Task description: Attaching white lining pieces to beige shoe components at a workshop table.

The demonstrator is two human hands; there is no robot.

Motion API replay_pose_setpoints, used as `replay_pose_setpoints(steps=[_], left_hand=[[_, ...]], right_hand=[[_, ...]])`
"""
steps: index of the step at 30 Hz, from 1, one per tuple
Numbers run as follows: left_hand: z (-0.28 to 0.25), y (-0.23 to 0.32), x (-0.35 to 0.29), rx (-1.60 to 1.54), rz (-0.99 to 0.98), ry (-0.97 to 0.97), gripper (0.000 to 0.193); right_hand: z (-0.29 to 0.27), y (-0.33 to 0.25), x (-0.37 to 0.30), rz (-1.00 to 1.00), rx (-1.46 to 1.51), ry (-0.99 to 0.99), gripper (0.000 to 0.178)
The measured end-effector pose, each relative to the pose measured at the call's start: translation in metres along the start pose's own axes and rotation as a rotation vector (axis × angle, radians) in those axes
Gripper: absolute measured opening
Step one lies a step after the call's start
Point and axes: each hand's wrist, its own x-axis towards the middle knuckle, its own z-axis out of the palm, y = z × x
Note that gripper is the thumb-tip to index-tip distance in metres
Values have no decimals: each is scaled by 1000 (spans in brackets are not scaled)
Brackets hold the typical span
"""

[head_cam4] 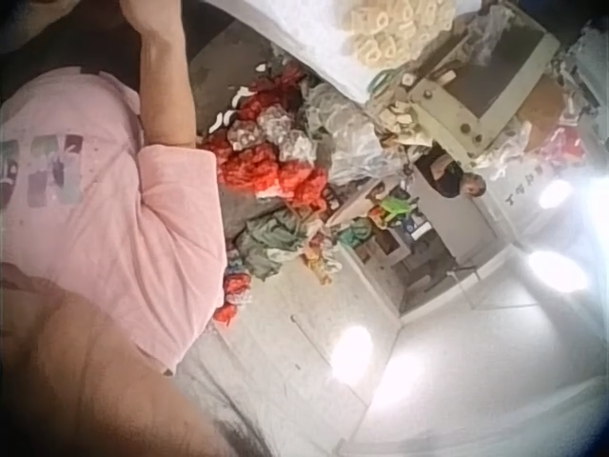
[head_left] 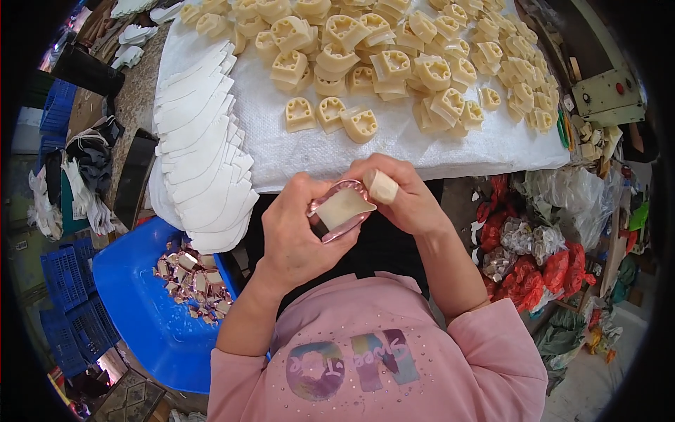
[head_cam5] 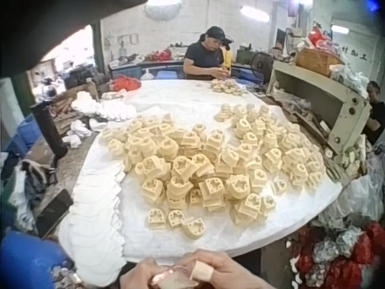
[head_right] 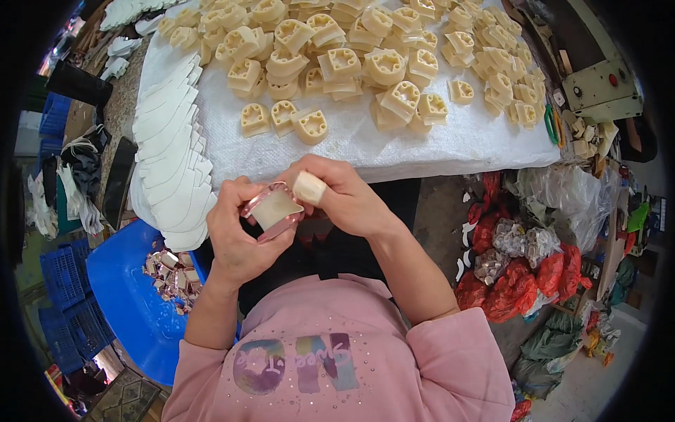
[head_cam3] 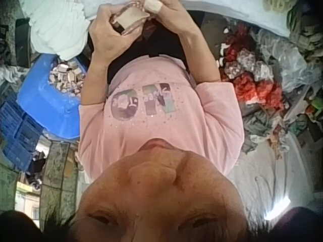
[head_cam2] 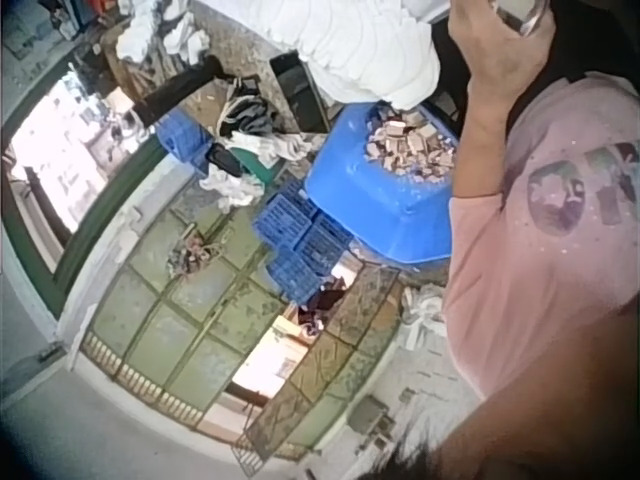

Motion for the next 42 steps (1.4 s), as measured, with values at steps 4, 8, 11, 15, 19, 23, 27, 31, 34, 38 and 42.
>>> replay_pose_setpoints(steps=[4, 8, 11, 15, 19, 23, 27, 31, 34, 38, 42], left_hand=[[7, 4, -3, 66, 53, 35, 45], [18, -2, -7, 202, 92, 155, 43], [21, -5, -8, 243, 106, 208, 42], [22, -5, -11, 216, 93, 276, 38], [21, -5, -12, 290, 129, 293, 36], [20, -13, -11, 353, 128, 255, 34], [11, -9, -16, 63, -161, 167, 37], [-2, -15, -17, -646, -460, 50, 34], [-3, -12, -23, -1056, -555, -47, 27], [-17, -11, -23, -640, -556, -167, 24], [-23, -11, -21, -294, -299, 116, 22]], right_hand=[[6, 5, -5, -13, 244, -40, 18], [22, 4, -7, -119, -183, 128, 20], [20, 19, -8, 105, 242, 128, 27], [31, 10, -12, 101, 550, 116, 27], [32, 19, -17, 136, 315, 127, 25], [38, 16, -10, -139, -400, 265, 27], [27, 15, -8, 91, -37, 155, 36], [11, 18, 0, -60, 70, -22, 46], [15, 10, 6, -192, -94, -206, 41], [22, -1, 7, -166, -197, -158, 26], [33, -12, 16, -269, -532, -122, 24]])
